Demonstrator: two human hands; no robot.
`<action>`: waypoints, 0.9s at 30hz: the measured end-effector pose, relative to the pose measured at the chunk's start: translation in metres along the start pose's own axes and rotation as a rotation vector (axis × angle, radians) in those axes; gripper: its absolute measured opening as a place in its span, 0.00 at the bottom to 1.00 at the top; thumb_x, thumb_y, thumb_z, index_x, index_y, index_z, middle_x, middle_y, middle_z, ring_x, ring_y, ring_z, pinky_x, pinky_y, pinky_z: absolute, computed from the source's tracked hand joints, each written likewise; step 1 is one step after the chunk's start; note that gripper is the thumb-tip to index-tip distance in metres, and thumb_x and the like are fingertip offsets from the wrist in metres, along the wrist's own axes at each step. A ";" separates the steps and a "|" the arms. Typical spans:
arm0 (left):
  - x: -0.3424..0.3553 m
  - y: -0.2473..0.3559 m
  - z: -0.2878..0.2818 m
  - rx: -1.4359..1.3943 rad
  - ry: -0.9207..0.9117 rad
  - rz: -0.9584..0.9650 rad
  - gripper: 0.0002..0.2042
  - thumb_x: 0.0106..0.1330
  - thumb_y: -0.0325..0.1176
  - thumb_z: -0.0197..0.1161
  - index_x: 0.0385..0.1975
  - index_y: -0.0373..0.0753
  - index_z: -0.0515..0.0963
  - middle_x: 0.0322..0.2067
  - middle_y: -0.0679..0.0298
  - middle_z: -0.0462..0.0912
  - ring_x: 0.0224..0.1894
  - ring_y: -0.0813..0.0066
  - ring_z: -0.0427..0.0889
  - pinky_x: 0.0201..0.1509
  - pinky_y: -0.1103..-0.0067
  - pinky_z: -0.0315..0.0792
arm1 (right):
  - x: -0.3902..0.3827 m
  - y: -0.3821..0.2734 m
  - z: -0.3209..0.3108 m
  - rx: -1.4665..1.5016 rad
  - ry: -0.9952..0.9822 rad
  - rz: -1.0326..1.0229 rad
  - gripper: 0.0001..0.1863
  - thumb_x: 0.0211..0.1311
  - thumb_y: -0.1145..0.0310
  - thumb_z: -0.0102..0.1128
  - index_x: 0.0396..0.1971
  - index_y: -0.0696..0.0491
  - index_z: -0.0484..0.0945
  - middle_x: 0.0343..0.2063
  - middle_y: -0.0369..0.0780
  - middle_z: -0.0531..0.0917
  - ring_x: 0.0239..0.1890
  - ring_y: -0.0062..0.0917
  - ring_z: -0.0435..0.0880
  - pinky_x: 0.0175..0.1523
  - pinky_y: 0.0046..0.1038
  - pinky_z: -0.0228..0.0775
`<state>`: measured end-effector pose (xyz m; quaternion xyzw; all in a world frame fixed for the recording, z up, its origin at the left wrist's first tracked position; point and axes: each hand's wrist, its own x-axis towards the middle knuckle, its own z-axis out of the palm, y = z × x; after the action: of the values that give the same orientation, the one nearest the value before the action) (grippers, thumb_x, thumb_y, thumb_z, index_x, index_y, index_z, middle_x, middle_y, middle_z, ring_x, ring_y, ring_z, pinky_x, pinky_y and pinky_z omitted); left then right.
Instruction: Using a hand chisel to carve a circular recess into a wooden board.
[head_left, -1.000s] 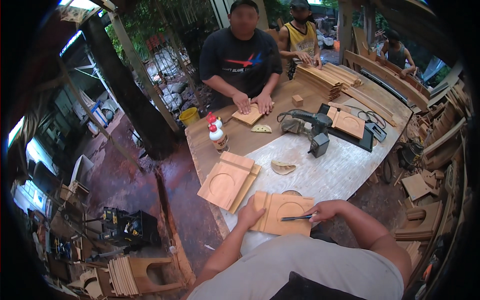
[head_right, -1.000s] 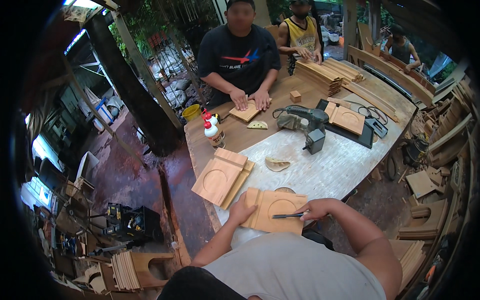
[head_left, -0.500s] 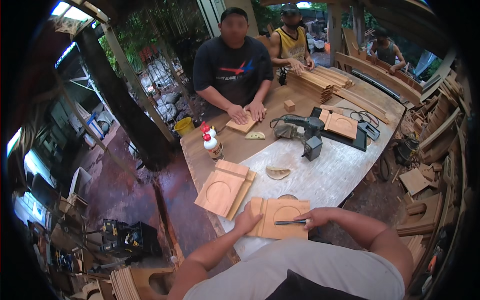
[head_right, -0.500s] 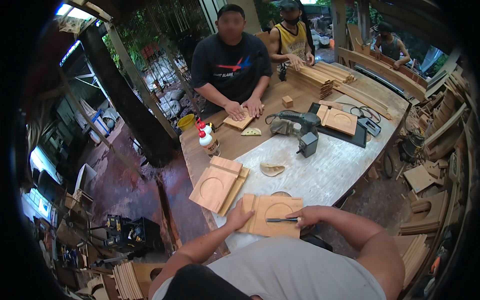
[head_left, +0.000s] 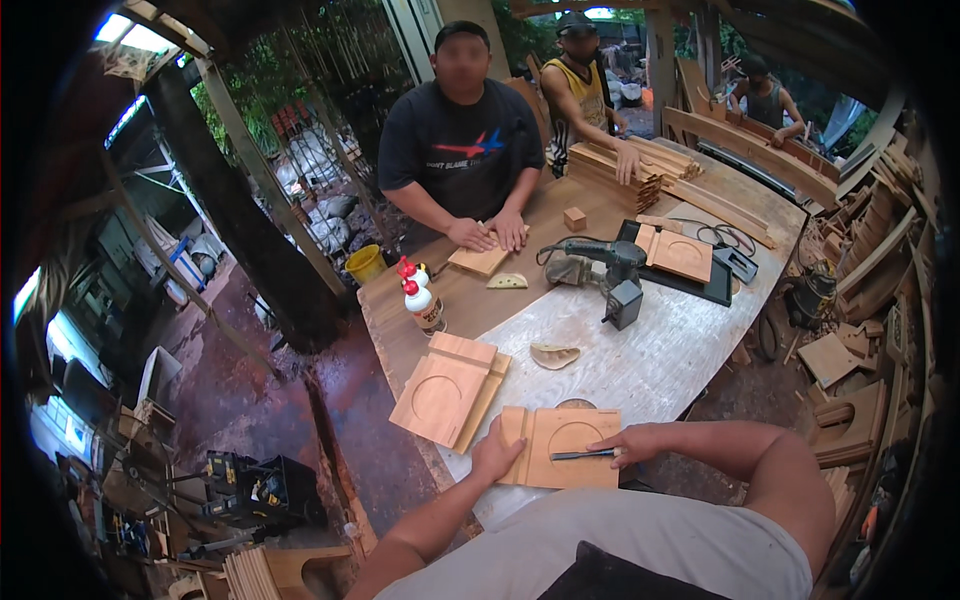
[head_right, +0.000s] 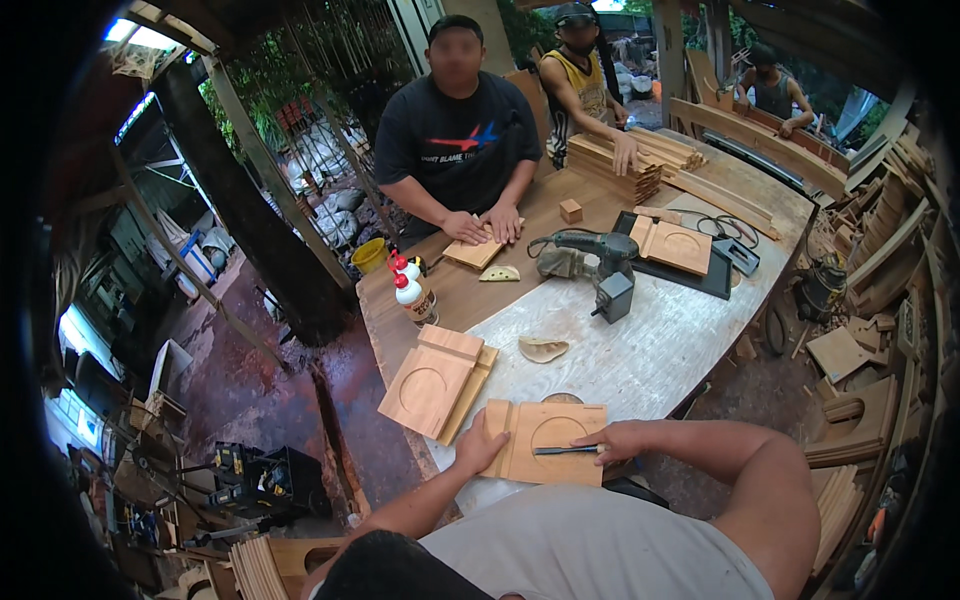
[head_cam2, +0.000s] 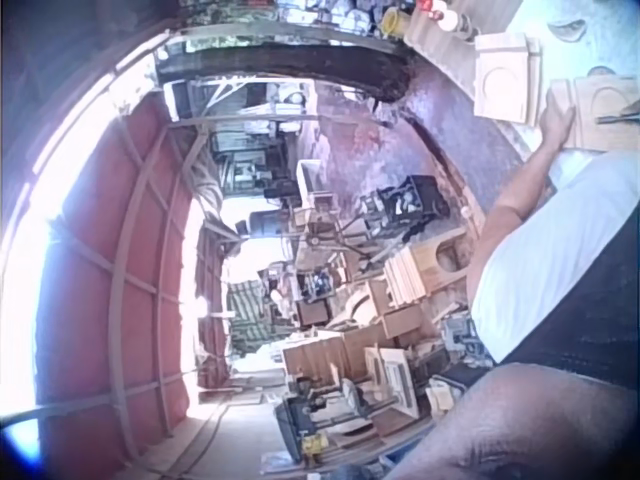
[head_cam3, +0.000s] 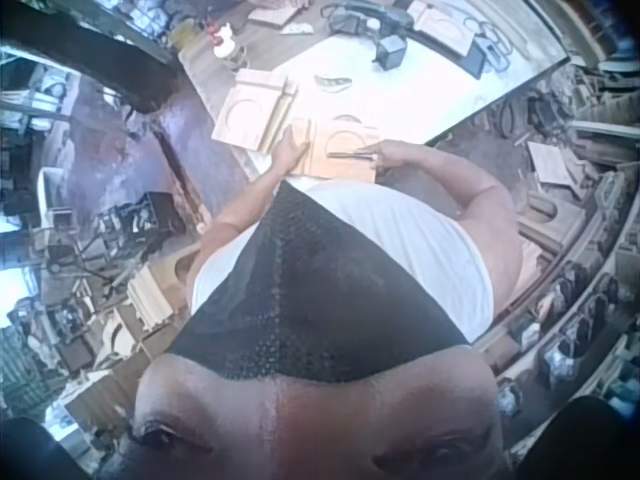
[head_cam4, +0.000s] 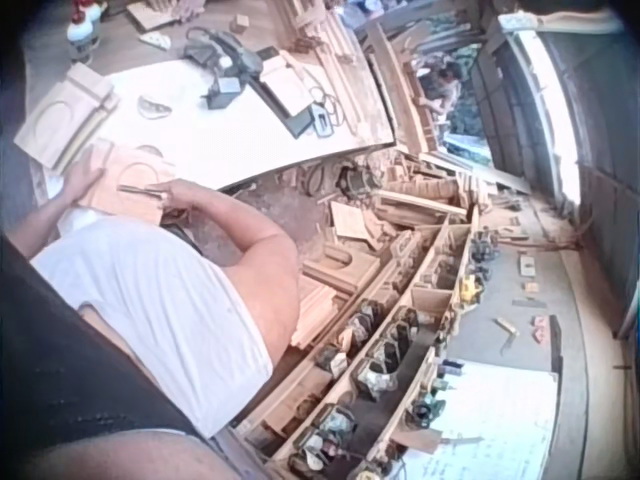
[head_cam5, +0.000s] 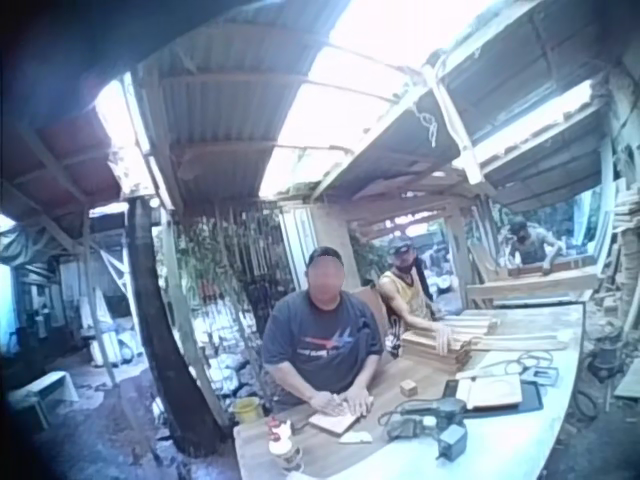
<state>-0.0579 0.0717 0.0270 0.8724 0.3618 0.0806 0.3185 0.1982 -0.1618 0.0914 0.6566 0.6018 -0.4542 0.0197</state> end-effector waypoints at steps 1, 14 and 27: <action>0.000 0.003 -0.002 -0.001 -0.003 0.000 0.40 0.63 0.55 0.65 0.71 0.46 0.57 0.49 0.44 0.84 0.53 0.43 0.82 0.58 0.58 0.73 | 0.001 0.001 0.001 0.008 -0.010 0.007 0.38 0.69 0.51 0.61 0.76 0.23 0.54 0.53 0.53 0.81 0.56 0.45 0.81 0.62 0.39 0.68; 0.002 0.008 -0.004 -0.050 -0.037 -0.068 0.41 0.60 0.55 0.67 0.72 0.45 0.60 0.55 0.47 0.82 0.57 0.48 0.81 0.62 0.61 0.72 | 0.002 0.000 0.003 0.010 -0.042 0.010 0.41 0.70 0.48 0.59 0.77 0.22 0.46 0.56 0.53 0.80 0.59 0.48 0.79 0.65 0.41 0.66; -0.001 0.001 0.000 -0.049 -0.018 -0.061 0.41 0.60 0.54 0.68 0.71 0.45 0.61 0.55 0.48 0.82 0.58 0.51 0.81 0.62 0.63 0.72 | 0.011 0.004 0.016 0.042 -0.020 0.065 0.46 0.70 0.49 0.60 0.79 0.29 0.41 0.64 0.54 0.74 0.62 0.50 0.77 0.66 0.41 0.65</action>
<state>-0.0574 0.0703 0.0276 0.8537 0.3833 0.0719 0.3451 0.1910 -0.1636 0.0735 0.6715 0.5704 -0.4723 0.0268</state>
